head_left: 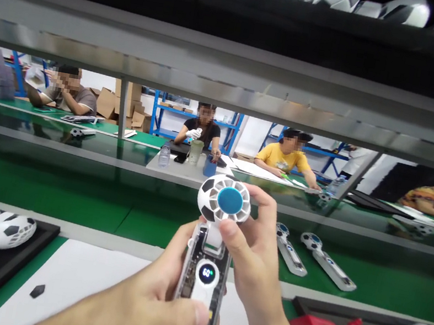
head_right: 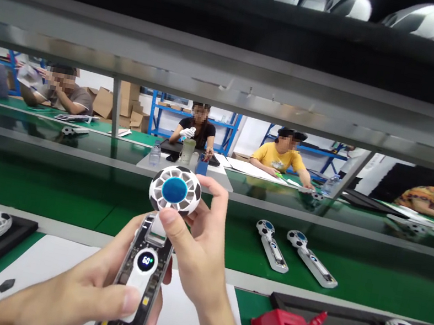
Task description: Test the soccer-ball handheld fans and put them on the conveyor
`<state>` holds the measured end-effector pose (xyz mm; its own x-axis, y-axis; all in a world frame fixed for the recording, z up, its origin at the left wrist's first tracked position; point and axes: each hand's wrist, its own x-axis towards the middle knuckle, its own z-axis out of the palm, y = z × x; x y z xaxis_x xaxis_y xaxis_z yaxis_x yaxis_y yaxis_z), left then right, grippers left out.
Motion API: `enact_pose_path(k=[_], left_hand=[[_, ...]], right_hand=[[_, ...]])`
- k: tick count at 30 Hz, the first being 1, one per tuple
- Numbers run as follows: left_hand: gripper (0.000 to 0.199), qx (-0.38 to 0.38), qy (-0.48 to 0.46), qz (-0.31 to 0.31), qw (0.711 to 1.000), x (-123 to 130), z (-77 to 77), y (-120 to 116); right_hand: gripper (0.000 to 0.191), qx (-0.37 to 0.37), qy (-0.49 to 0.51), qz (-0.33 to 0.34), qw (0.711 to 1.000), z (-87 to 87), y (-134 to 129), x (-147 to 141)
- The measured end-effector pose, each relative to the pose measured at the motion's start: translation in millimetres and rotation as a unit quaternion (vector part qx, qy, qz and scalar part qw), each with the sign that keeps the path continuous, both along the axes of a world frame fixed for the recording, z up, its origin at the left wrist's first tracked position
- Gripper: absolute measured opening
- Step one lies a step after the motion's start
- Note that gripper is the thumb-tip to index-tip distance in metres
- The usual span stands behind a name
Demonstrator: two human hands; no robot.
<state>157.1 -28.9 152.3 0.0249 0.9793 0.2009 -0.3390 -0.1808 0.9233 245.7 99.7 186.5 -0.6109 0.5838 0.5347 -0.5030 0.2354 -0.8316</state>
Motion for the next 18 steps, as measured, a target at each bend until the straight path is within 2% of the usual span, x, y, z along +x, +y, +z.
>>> enact_pose_path(k=[7,13,18], left_hand=[[0.086,0.001,-0.002,0.012,1.0,0.5,1.0,2.9],[0.082,0.002,-0.001,0.025,1.0,-0.8,-1.4,4.4],[0.067,0.055,-0.016,0.094,0.994,-3.4,-0.2,7.9]], right_hand=[[0.05,0.02,-0.024,0.01,0.999,0.3,7.4,2.8],[0.051,0.007,-0.047,0.008,0.999,-0.4,6.1,2.9],[0.063,-0.017,-0.125,0.11,0.986,-3.6,-1.0,1.9]])
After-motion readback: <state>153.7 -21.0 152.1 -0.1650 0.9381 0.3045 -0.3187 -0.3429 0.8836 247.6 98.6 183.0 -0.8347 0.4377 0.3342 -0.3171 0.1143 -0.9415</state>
